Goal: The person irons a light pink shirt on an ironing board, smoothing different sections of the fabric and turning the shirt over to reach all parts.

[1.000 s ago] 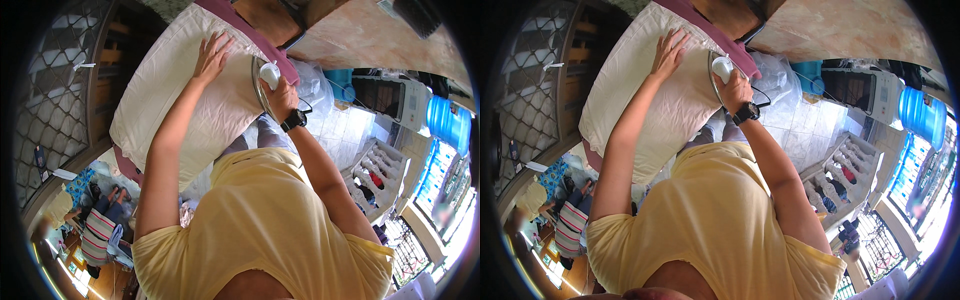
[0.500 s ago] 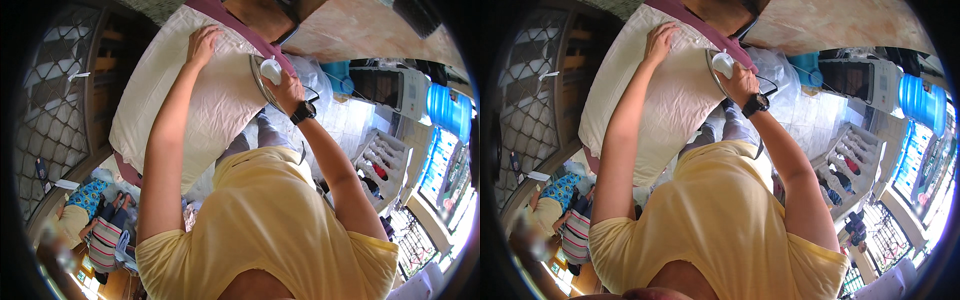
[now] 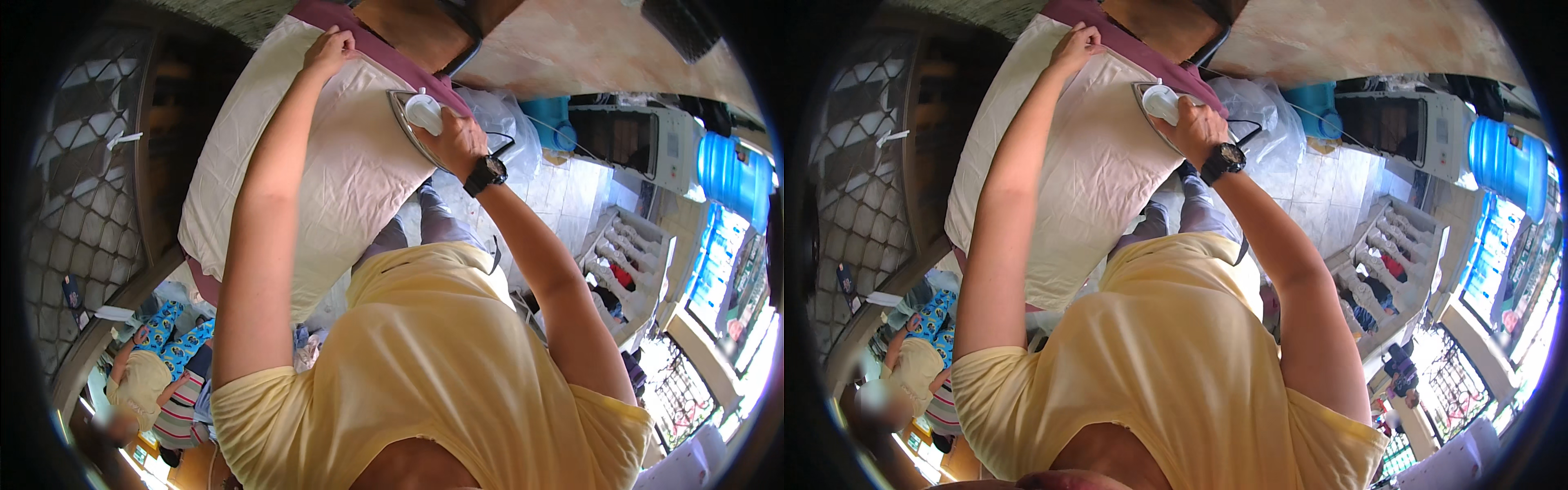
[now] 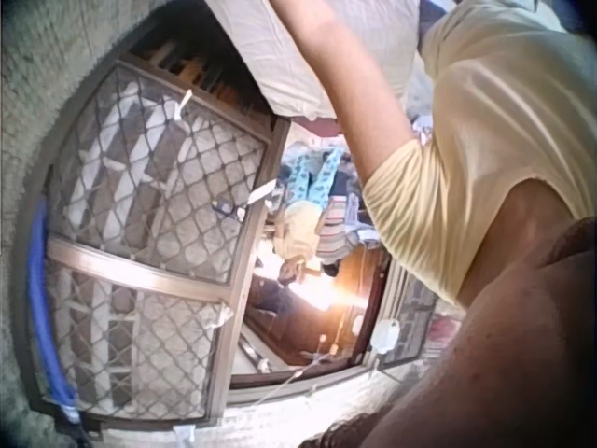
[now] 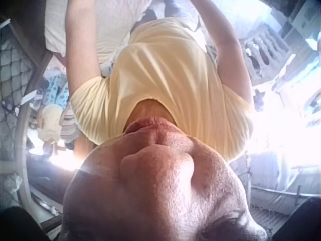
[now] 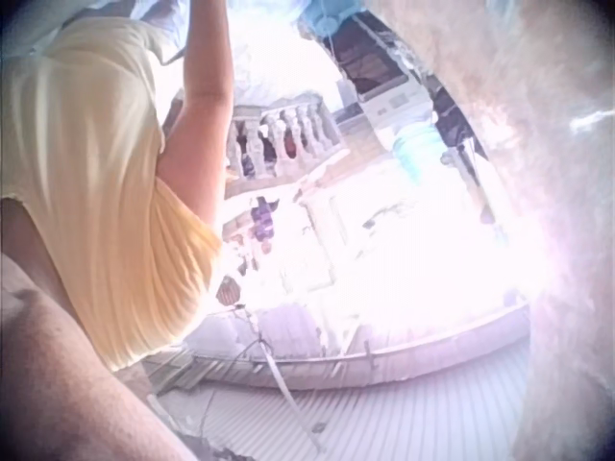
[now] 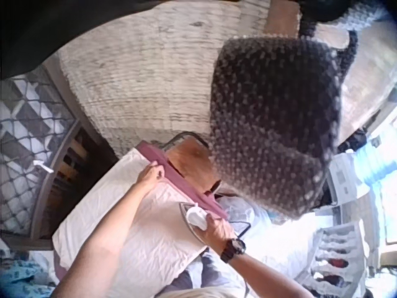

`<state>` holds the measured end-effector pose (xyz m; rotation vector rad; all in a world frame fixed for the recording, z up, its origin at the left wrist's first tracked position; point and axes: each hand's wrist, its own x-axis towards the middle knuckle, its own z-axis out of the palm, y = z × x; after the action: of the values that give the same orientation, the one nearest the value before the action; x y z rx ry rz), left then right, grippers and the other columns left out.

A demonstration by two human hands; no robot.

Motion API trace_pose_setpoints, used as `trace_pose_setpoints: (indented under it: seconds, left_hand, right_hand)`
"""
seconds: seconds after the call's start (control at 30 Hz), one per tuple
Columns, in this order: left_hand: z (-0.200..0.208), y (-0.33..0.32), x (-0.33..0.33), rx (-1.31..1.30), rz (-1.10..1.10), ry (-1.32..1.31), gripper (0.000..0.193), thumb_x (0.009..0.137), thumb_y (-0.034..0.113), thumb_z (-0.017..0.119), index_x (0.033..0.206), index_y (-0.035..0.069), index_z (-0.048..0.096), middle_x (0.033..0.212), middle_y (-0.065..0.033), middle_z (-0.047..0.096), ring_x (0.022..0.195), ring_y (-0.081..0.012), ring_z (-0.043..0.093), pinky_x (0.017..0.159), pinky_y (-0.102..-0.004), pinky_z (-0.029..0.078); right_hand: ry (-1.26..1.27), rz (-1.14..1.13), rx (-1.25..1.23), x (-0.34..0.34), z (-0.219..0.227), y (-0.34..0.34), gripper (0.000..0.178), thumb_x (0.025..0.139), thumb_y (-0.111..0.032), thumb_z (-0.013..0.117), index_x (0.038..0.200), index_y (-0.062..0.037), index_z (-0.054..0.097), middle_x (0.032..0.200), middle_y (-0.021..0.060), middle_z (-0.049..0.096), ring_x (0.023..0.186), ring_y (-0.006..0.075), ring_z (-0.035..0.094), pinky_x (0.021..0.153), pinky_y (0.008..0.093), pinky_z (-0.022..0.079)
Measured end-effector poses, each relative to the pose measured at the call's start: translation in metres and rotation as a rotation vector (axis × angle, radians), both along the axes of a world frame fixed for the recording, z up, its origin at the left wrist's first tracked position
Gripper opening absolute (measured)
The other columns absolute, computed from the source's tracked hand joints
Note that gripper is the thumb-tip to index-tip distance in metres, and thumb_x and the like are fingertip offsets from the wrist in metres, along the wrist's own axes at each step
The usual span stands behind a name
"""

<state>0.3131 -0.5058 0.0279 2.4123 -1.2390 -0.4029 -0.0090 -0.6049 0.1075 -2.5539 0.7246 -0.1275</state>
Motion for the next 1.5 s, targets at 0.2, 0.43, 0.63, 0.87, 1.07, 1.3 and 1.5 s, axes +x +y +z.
trace_pose_setpoints:
  seconds: [0.2,0.43,0.63,0.87,1.07,1.3,1.5]
  left_hand:
    - [-0.009,0.035,-0.031,-0.625,0.287,0.091,0.029,0.081,0.015,0.076,0.106,0.009,0.062,0.113,-0.0094,0.059,0.099,-0.0278,0.062,0.083,-0.0363,0.050]
    - [0.023,0.205,-0.248,-0.623,0.812,-0.260,0.022,0.088,0.004,0.065,0.108,0.004,0.058,0.112,-0.0155,0.057,0.104,-0.0347,0.056,0.089,-0.0415,0.047]
    - [0.010,0.377,-0.381,-0.382,1.559,-0.493,0.026,0.085,0.004,0.066,0.110,0.002,0.056,0.104,-0.0187,0.052,0.096,-0.0359,0.053,0.085,-0.0440,0.046]
    - [-0.033,0.488,-0.427,-0.113,1.769,-0.403,0.043,0.081,0.013,0.074,0.117,0.002,0.052,0.102,-0.0177,0.055,0.093,-0.0389,0.055,0.082,-0.0475,0.046]
    - [-0.025,0.496,-0.416,-0.532,1.769,-0.392,0.024,0.087,0.011,0.071,0.095,0.001,0.051,0.083,-0.0167,0.059,0.073,-0.0280,0.055,0.067,-0.0348,0.046]
    - [0.001,0.508,-0.420,-0.518,1.732,-0.425,0.019,0.091,0.012,0.065,0.100,0.002,0.052,0.077,-0.0188,0.061,0.063,-0.0322,0.058,0.060,-0.0367,0.047]
    - [-0.021,0.520,-0.425,-0.418,1.694,-0.478,0.016,0.088,0.012,0.067,0.099,0.003,0.058,0.083,-0.0190,0.064,0.072,-0.0384,0.062,0.062,-0.0429,0.048]
  right_hand:
    - [-0.066,0.387,-0.081,0.048,-0.009,-0.016,0.059,0.079,-0.062,0.065,0.103,-0.0087,0.067,0.083,0.0231,0.069,0.072,0.0336,0.070,0.064,0.0485,0.056]
    - [0.012,0.601,-0.293,0.052,-0.005,-0.026,0.061,0.071,-0.066,0.070,0.104,-0.0147,0.072,0.082,0.0206,0.070,0.076,0.0373,0.070,0.067,0.0501,0.056]
    - [-0.113,0.760,-0.262,0.060,-0.011,0.003,0.053,0.070,-0.060,0.075,0.090,-0.0117,0.070,0.072,0.0175,0.069,0.067,0.0372,0.069,0.060,0.0488,0.056]
    - [0.053,0.801,-0.190,0.068,0.012,0.027,0.054,0.068,-0.058,0.078,0.085,-0.0075,0.068,0.072,0.0215,0.067,0.070,0.0392,0.068,0.063,0.0506,0.055]
    - [-0.070,0.944,-0.187,0.068,0.004,0.032,0.055,0.070,-0.057,0.078,0.082,-0.0039,0.067,0.068,0.0218,0.067,0.065,0.0391,0.068,0.058,0.0499,0.054]
    - [-0.021,1.007,-0.203,0.084,-0.003,0.085,0.053,0.075,-0.055,0.077,0.091,-0.0062,0.067,0.066,0.0177,0.068,0.064,0.0363,0.069,0.059,0.0458,0.055]
    - [-0.055,1.164,-0.295,0.092,0.002,0.147,0.060,0.073,-0.061,0.074,0.094,-0.0053,0.067,0.073,0.0201,0.068,0.070,0.0396,0.068,0.064,0.0497,0.056]
